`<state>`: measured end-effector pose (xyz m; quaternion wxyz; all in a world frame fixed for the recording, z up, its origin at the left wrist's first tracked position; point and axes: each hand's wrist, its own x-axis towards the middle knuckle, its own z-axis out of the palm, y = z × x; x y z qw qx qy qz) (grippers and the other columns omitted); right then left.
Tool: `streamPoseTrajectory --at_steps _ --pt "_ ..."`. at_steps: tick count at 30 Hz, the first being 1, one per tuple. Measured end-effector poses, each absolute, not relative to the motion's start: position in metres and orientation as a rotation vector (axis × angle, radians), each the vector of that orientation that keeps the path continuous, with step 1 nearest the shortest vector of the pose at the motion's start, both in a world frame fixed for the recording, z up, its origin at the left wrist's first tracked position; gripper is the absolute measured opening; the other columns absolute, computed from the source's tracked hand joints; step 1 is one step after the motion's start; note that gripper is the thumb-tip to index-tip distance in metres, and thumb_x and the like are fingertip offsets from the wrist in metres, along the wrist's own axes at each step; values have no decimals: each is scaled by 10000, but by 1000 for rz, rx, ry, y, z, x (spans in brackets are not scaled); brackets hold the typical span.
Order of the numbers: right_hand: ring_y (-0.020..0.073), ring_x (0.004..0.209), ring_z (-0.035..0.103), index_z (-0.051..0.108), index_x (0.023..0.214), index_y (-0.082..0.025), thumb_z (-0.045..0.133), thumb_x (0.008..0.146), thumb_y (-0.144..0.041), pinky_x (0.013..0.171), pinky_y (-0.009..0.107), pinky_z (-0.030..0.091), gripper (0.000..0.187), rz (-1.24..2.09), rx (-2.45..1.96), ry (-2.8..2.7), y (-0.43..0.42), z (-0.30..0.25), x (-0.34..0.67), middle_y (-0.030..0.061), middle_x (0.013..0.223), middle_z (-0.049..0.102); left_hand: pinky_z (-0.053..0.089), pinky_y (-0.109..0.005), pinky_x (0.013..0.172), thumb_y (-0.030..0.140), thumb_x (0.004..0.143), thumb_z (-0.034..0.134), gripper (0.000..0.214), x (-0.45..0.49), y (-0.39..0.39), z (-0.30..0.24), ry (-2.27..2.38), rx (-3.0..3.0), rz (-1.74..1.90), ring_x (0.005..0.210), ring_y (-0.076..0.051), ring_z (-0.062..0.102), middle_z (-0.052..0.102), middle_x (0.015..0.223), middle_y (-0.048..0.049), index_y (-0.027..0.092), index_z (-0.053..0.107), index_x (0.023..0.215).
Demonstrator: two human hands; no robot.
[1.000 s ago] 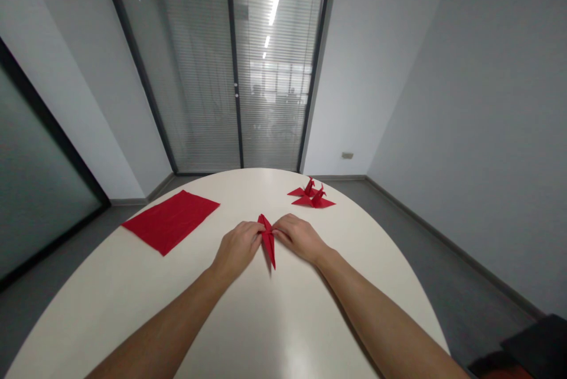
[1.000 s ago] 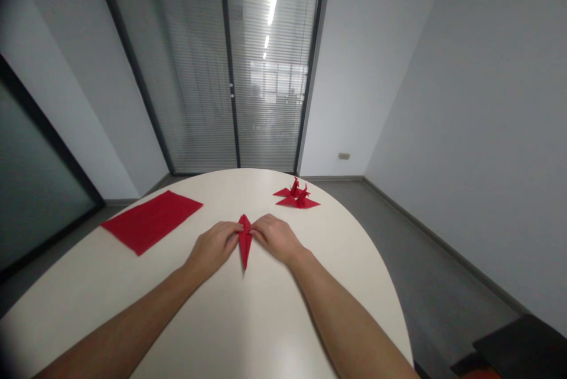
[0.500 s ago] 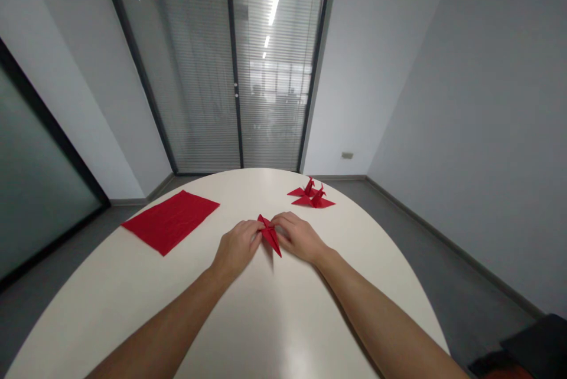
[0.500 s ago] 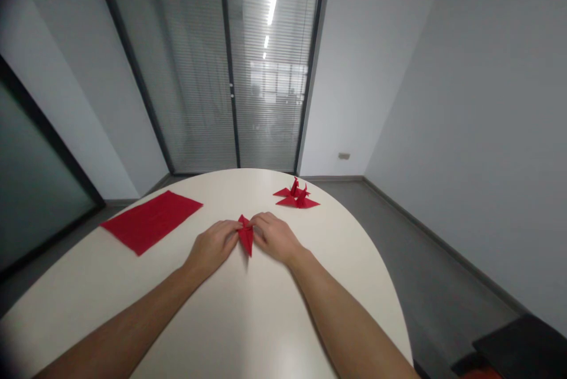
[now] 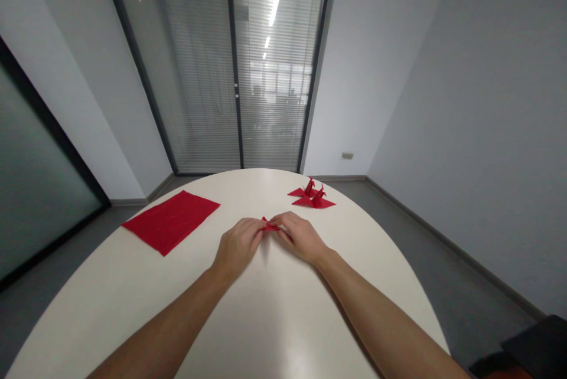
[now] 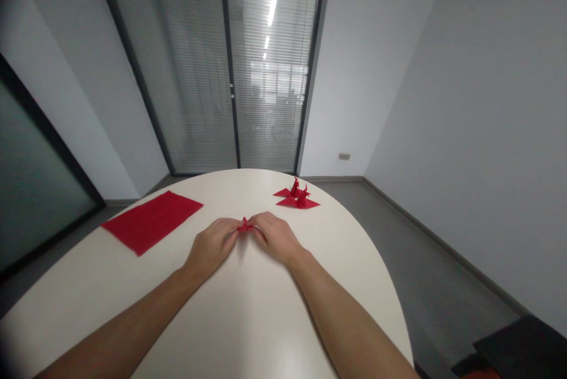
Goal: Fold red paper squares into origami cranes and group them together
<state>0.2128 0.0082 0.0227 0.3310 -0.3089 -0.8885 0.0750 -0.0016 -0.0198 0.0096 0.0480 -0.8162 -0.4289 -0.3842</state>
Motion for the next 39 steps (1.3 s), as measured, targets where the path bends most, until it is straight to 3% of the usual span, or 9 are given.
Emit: streamPoseTrajectory --at_steps 7,16,25,32,39 --pt "213 930 660 616 1117 -204 467 1020 -261 837 348 509 187 240 -866 -2204 0 27 204 91 1021 706 531 -321 798 211 994 508 149 0 -24 16 -1231 -2355 -1322 892 -205 680 729 939 -54 183 651 1022" --pt "190 863 683 612 1135 -223 532 982 -312 688 290 514 194 518 -829 -1918 -6 27 193 67 1021 731 566 -274 716 278 953 571 198 6 -25 7 -1355 -2297 -1799 828 -165 702 741 1001 -54 199 618 1128" --pt "138 625 549 614 986 -173 600 923 -403 634 270 432 238 1040 -873 -1737 4 20 187 -17 691 629 493 -223 564 349 916 569 214 7 -19 7 -1807 -2520 -1967 682 -150 674 721 848 -34 183 619 1041" --pt "140 665 550 641 933 -166 610 900 -321 646 265 412 161 1055 -969 -1876 14 4 201 6 765 654 499 -258 654 310 883 572 141 6 -12 0 -1947 -2711 -1694 690 -172 675 717 755 -7 211 663 925" --pt "147 714 555 635 977 -179 570 931 -325 689 268 421 166 1007 -861 -1905 17 4 202 7 809 657 502 -284 743 277 882 549 175 4 -9 0 -1872 -2767 -1777 774 -188 685 733 810 -21 200 665 988"
